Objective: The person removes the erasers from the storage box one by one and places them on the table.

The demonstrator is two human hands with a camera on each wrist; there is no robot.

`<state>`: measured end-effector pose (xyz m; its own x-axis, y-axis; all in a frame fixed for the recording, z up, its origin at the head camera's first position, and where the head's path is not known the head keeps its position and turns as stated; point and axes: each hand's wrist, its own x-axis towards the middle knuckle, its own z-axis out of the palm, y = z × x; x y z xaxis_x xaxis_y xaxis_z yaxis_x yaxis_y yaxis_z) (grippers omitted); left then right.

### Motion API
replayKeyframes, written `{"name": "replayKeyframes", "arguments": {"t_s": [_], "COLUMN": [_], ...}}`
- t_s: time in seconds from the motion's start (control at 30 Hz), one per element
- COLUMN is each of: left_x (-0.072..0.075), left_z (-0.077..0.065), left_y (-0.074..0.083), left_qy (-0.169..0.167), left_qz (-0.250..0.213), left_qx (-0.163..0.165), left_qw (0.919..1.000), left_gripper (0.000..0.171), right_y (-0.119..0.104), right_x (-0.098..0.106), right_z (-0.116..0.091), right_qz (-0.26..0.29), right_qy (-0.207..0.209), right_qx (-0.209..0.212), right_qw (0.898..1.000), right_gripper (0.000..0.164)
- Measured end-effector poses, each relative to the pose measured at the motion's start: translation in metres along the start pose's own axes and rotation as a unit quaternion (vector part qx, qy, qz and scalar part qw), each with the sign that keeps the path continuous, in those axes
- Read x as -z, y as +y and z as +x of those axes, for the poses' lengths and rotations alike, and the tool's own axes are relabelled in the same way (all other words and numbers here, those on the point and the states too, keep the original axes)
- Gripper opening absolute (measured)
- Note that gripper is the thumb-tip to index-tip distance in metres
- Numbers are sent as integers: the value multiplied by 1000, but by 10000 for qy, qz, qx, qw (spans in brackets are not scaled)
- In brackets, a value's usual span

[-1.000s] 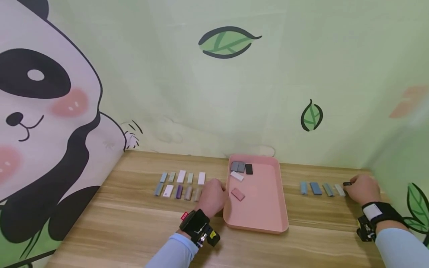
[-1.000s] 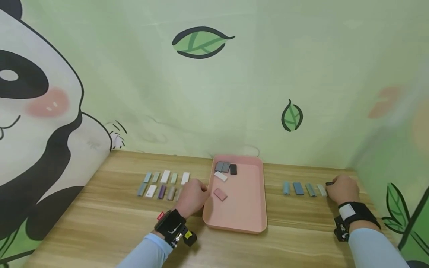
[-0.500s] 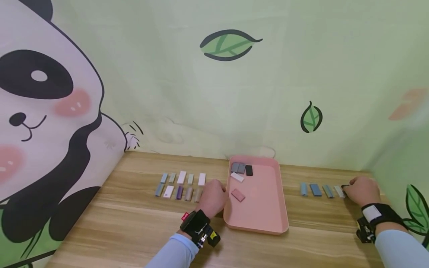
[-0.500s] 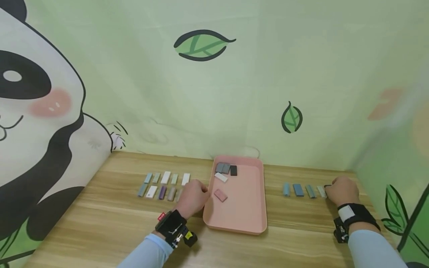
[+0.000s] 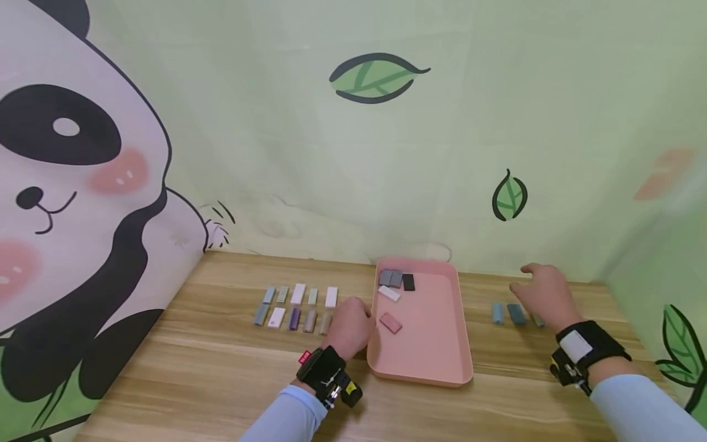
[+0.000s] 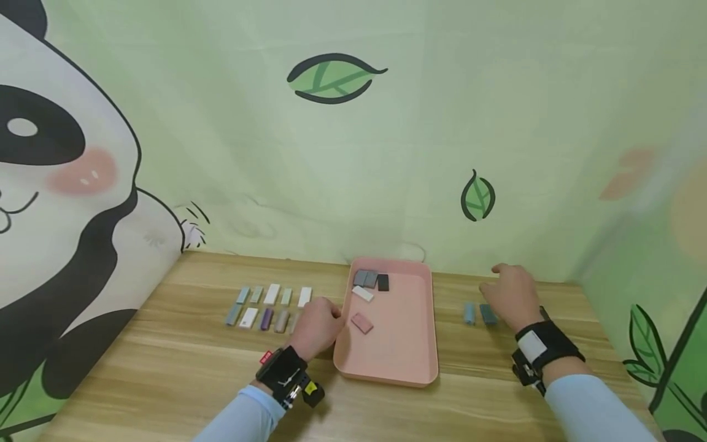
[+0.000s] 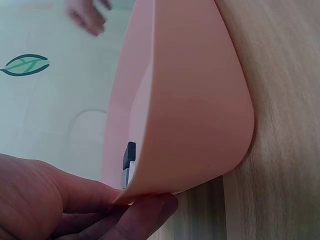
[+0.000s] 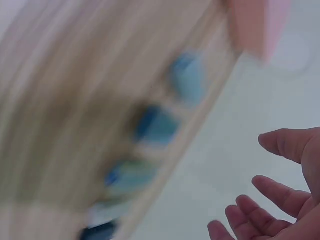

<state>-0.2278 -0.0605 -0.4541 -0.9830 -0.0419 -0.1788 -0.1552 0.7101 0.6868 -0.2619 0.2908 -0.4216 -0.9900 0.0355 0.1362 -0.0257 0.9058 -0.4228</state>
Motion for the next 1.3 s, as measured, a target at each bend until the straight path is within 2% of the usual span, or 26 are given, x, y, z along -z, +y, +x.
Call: {"name": "replayKeyframes", "arguments": {"t_s": [0.33,0.57,0.7,0.77,0.9,1.07,1.3], "left_x": [3,1,0,0,0,1,0], "left_z": [1,5,8,9,10,7,3], "left_y": [0,-1,-1,0,1,0,-3], "left_qy": [10,52,51,59,56,119,178], "left_qz": [-72,-9,16,32,-29,-49,94], "left_qx": [-122,-176,-175,-189,-185,-320,-282], "left_qw": [9999,9998,9998,9998,9998,9994,9994], "left_gripper": [22,25,25,23,20,24,27], "right_y": [-103,-150,-164,-169,-174,-178,-182], "right_x": [-31,-63,-80,-87,-100,-111,-122], "right_z": [-2,-8,-11,-12,-14,-17,-24], "right_qz": [310,653,550,453,599,675,497], "right_qy": [-363,-984,-1314,-1481,-1919,-2064,-2139], "right_qx": [782,810,870,903,833,911,1252], "right_qw": [9958,9897,9860,9838,9760,9719,9675], "right_gripper": [61,67,71,69,61,53,14]}}
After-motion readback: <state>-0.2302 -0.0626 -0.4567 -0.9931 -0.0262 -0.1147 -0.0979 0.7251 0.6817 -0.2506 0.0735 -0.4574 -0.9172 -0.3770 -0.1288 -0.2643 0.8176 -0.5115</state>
